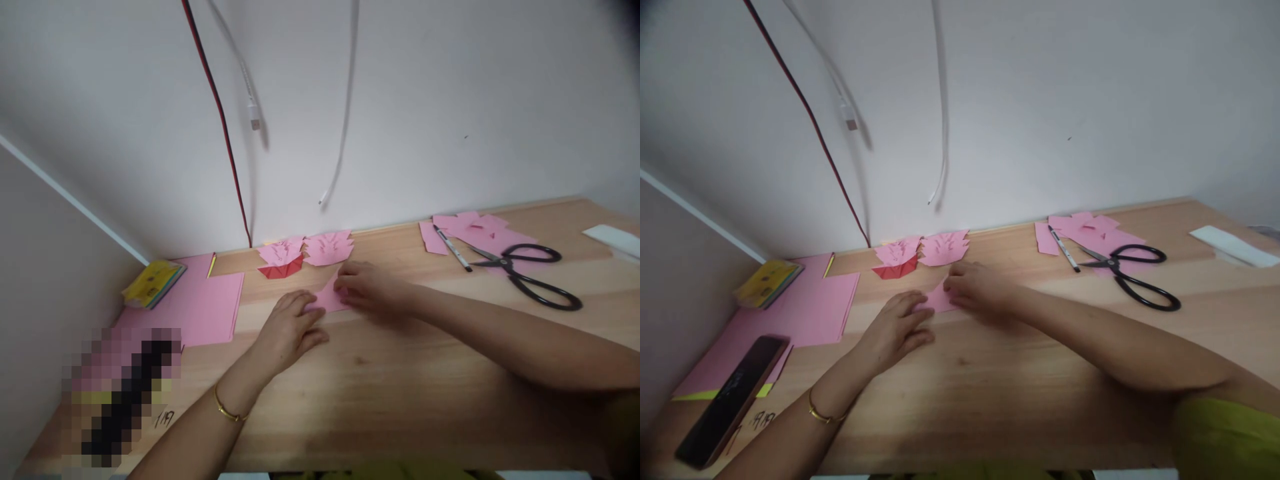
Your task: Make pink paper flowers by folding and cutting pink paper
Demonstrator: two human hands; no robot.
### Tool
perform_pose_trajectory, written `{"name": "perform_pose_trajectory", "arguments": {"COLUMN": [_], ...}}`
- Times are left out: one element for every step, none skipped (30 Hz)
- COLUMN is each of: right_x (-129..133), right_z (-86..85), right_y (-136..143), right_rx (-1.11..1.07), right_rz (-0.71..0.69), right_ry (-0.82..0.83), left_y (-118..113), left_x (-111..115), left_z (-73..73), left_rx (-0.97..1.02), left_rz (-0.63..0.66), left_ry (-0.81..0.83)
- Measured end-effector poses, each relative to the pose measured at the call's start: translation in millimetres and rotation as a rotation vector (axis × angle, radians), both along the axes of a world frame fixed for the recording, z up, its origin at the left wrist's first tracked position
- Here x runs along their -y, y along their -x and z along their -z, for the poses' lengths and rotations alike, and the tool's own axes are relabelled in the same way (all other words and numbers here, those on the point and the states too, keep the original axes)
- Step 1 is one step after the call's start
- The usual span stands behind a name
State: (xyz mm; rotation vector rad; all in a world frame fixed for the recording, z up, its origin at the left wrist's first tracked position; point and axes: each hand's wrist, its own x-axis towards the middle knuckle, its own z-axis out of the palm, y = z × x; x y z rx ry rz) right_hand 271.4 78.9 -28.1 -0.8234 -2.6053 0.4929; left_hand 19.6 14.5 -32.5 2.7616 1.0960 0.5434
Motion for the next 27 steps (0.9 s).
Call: {"name": "perform_pose_trajectory", "arguments": {"right_x": [2, 3, 3, 4, 5, 6, 7, 9, 11, 14, 17, 19, 21, 23, 25, 26, 26, 27, 28, 29, 31, 34, 37, 41, 45, 48, 50], "right_z": [2.0, 3.2, 3.7, 3.5, 2.6, 1.1, -1.0, -3.5, -6.4, -9.6, -13.2, -16.9, -20.6, -24.2, -27.4, -30.0, -31.9, -32.9, -33.0, -32.3, -30.7, -28.5, -26.0, -23.3, -20.7, -18.5, -16.8], "right_y": [0, 0, -1, -2, -2, -3, -5, -7, -9, -13, -18, -25, -34, -46, -60, -77, -96, -115, -136, -155, -174, -190, -203, -213, -220, -224, -225], "right_rx": [0.003, 0.010, 0.019, 0.029, 0.037, 0.045, 0.051, 0.058, 0.068, 0.084, 0.106, 0.130, 0.150, 0.160, 0.157, 0.158, 0.180, 0.218, 0.291, 0.388, 0.452, 0.482, 0.504, 0.514, 0.521, 0.528, 0.526], "right_rz": [-0.002, -0.001, 0.005, 0.016, 0.028, 0.041, 0.050, 0.054, 0.055, 0.054, 0.056, 0.066, 0.095, 0.135, 0.192, 0.285, 0.405, 0.546, 0.675, 0.795, 0.907, 0.979, 1.020, 1.052, 1.056, 1.055, 1.051], "right_ry": [-0.006, -0.007, -0.002, 0.008, 0.019, 0.029, 0.034, 0.032, 0.025, 0.014, 0.001, -0.007, -0.012, -0.013, -0.009, -0.003, -0.010, -0.033, -0.049, -0.047, -0.032, -0.006, 0.050, 0.099, 0.150, 0.189, 0.217], "left_y": [-1, -1, -2, -2, -3, -3, -3, -3, -2, 0, 1, 3, 4, 6, 7, 8, 7, 6, 4, 2, -2, -7, -11, -17, -22, -27, -31], "left_x": [0, 1, 1, 1, 1, 1, 0, 0, -1, -1, -2, -3, -4, -6, -7, -9, -12, -15, -18, -22, -26, -29, -33, -35, -38, -40, -42], "left_z": [0.1, 0.2, 0.2, 0.2, 0.1, -0.1, -0.5, -1.2, -2.2, -3.5, -5.2, -7.4, -10.0, -13.0, -16.3, -19.8, -23.3, -26.6, -29.4, -31.7, -33.2, -33.9, -33.8, -33.0, -31.7, -30.1, -28.3], "left_rx": [0.002, 0.006, 0.014, 0.023, 0.033, 0.041, 0.043, 0.041, 0.028, 0.004, -0.021, -0.042, -0.069, -0.087, -0.105, -0.118, -0.133, -0.128, -0.133, -0.124, -0.123, -0.116, -0.117, -0.119, -0.123, -0.126, -0.142], "left_rz": [-0.002, -0.005, -0.012, -0.025, -0.043, -0.064, -0.084, -0.100, -0.097, -0.086, -0.083, -0.075, -0.061, -0.045, -0.032, -0.025, -0.023, -0.030, -0.028, -0.031, -0.036, -0.038, -0.031, -0.027, -0.021, -0.028, -0.031], "left_ry": [-0.001, -0.001, -0.002, -0.003, -0.003, -0.004, -0.005, -0.003, 0.001, 0.011, 0.024, 0.033, 0.054, 0.070, 0.088, 0.100, 0.119, 0.119, 0.132, 0.135, 0.144, 0.146, 0.156, 0.166, 0.175, 0.176, 0.177]}}
